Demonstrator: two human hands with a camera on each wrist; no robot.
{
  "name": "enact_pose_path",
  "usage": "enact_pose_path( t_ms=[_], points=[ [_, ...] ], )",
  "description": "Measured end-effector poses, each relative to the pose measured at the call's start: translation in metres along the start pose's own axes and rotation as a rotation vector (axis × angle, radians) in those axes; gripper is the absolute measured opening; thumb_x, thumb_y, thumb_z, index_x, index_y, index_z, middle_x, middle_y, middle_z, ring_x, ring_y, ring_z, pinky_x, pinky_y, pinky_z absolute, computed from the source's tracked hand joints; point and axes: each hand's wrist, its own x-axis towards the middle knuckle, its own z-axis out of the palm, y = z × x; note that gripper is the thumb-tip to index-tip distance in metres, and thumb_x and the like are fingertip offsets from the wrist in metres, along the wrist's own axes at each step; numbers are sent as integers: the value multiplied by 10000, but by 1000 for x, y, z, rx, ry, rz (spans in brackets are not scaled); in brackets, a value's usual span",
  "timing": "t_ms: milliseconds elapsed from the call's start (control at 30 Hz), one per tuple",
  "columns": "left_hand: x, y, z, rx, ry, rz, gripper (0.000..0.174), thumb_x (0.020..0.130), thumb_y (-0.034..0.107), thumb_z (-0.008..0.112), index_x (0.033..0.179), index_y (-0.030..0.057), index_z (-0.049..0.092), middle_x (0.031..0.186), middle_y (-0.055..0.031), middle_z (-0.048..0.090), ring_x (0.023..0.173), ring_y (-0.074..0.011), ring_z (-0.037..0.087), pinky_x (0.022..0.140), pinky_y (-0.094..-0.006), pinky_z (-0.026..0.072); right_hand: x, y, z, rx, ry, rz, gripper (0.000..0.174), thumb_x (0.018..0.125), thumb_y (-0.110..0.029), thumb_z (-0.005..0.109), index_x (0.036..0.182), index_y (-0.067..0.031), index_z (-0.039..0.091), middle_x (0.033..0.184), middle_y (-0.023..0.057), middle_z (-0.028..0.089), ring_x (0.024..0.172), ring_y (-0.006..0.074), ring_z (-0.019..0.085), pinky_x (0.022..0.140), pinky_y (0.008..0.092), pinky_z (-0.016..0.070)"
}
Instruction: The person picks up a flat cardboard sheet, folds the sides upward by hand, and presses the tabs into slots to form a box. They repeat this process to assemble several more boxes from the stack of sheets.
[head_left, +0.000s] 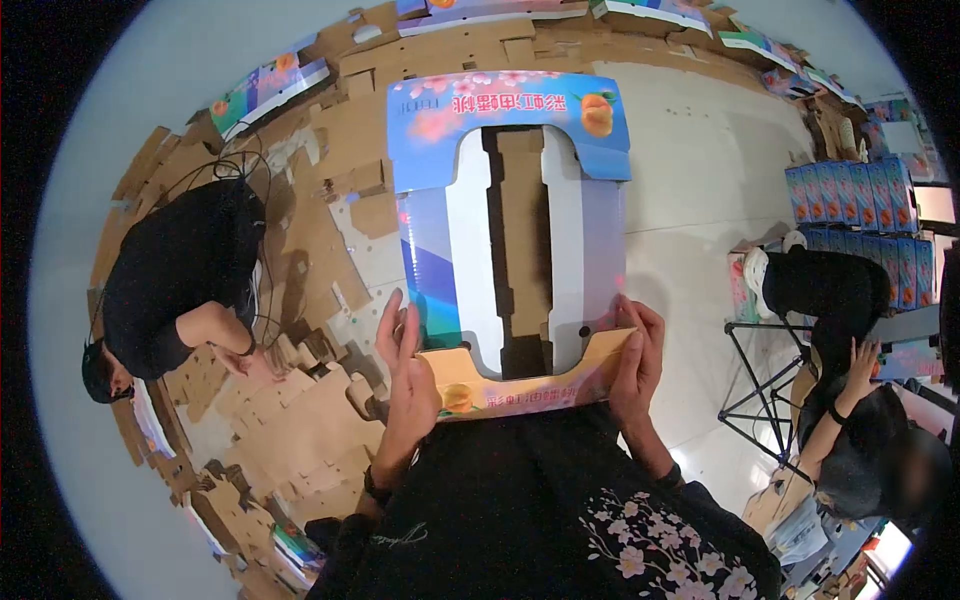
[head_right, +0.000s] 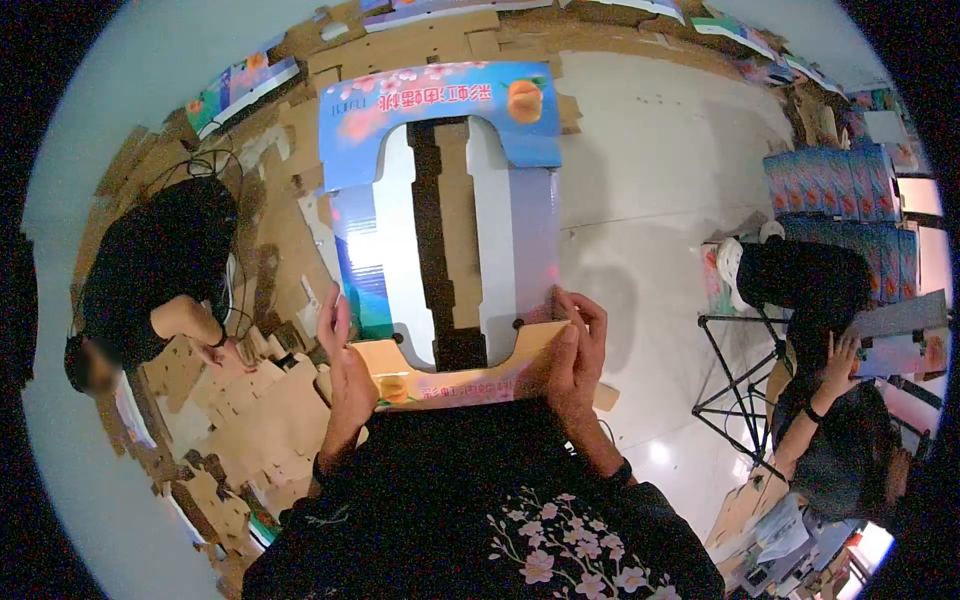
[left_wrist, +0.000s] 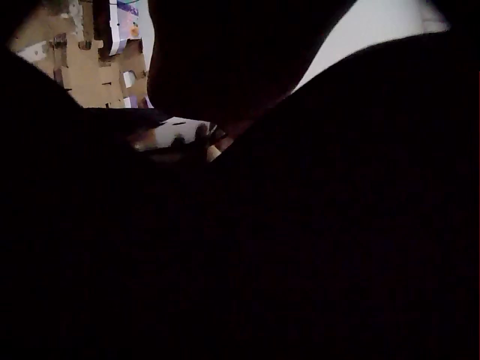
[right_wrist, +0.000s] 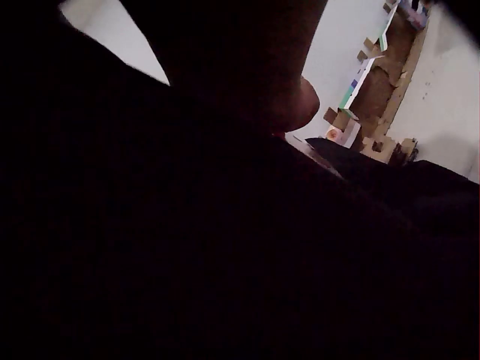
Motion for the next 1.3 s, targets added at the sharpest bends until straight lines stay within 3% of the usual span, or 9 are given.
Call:
enact_pose_path(
  t_ms=[333, 433, 500, 533, 600, 700, 933, 1067, 1300],
  points=[
    [16, -12, 17, -64, 0, -116, 596, 1080, 120, 384, 1623, -8, 174, 1551, -208, 330, 1412, -320, 343, 1207, -443, 244, 39, 1, 4, -162, 88, 14, 489, 989, -71, 602, 1465, -2, 510, 1299, 165, 567, 1125, 274, 558, 956, 401, 482],
    [24, -17, 23, -129, -117, 17, 836, 972, 260, 677, 1616, 0, 212, 1442, -192, 397, 1288, -311, 435, 1118, -437, 360, 63, -20, -7, -456, 217, -278, 689, 918, -126, 697, 1525, 15, 402, 1327, 168, 574, 1189, 333, 554, 985, 451, 470],
    [33, 1, 22, -49, -350, 161, 1095, 806, 381, 871, 1608, -6, 233, 1435, -200, 400, 1254, -311, 459, 1067, -432, 418, 62, -48, -6, -373, -60, -198, 899, 824, -273, 804, 1545, 11, 349, 1344, 196, 548, 1243, 393, 513, 1043, 504, 443],
    [33, 15, 29, -243, -503, 56, 1015, 846, 388, 840, 1597, 14, 269, 1451, -218, 410, 1286, -342, 472, 1051, -449, 451, 58, -57, -1, -330, -199, -155, 1009, 777, -347, 857, 1556, 8, 322, 1353, 210, 534, 1270, 422, 493, 1072, 531, 429],
    [36, 10, 53, -112, -681, 405, 852, 898, 336, 797, 1559, 42, 346, 1466, -240, 436, 1333, -362, 484, 1077, -456, 448, 49, -63, 8, -666, -254, -185, 1209, 682, -476, 905, 1573, 23, 258, 1419, 240, 511, 1302, 450, 485, 1108, 532, 404],
    [41, 10, 65, -42, -854, 352, 636, 946, 262, 744, 1474, 56, 456, 1414, -224, 525, 1307, -361, 542, 1078, -447, 463, 69, -32, -20, -441, -182, -69, 1165, 685, -394, 928, 1576, -7, 284, 1487, 263, 466, 1334, 445, 488, 1132, 495, 411],
    [91, -7, 39, 0, -302, 226, 311, 944, 63, 676, 1248, 31, 623, 1158, -137, 683, 1104, -332, 649, 954, -418, 518, 79, 199, -63, -519, 47, -19, 1046, 704, -272, 918, 1519, 60, 353, 1375, 242, 512, 1308, 376, 491, 1131, 444, 376],
    [99, -43, 38, -77, -153, 103, 248, 917, -33, 641, 1156, 26, 671, 1055, -137, 703, 926, -295, 692, 794, -368, 562, 70, 333, -64, -811, 85, 188, 1073, 667, -381, 935, 1489, 38, 387, 1255, 280, 543, 1169, 456, 541, 1038, 509, 432],
    [103, -51, 44, 135, -7, 236, 226, 766, -78, 651, 930, 58, 725, 920, -102, 722, 773, -274, 699, 685, -358, 577, 70, 393, -53, -1302, -106, 681, 1161, 655, -548, 899, 1492, 27, 336, 1450, 209, 436, 1362, 405, 401, 1103, 536, 376]
  ],
)
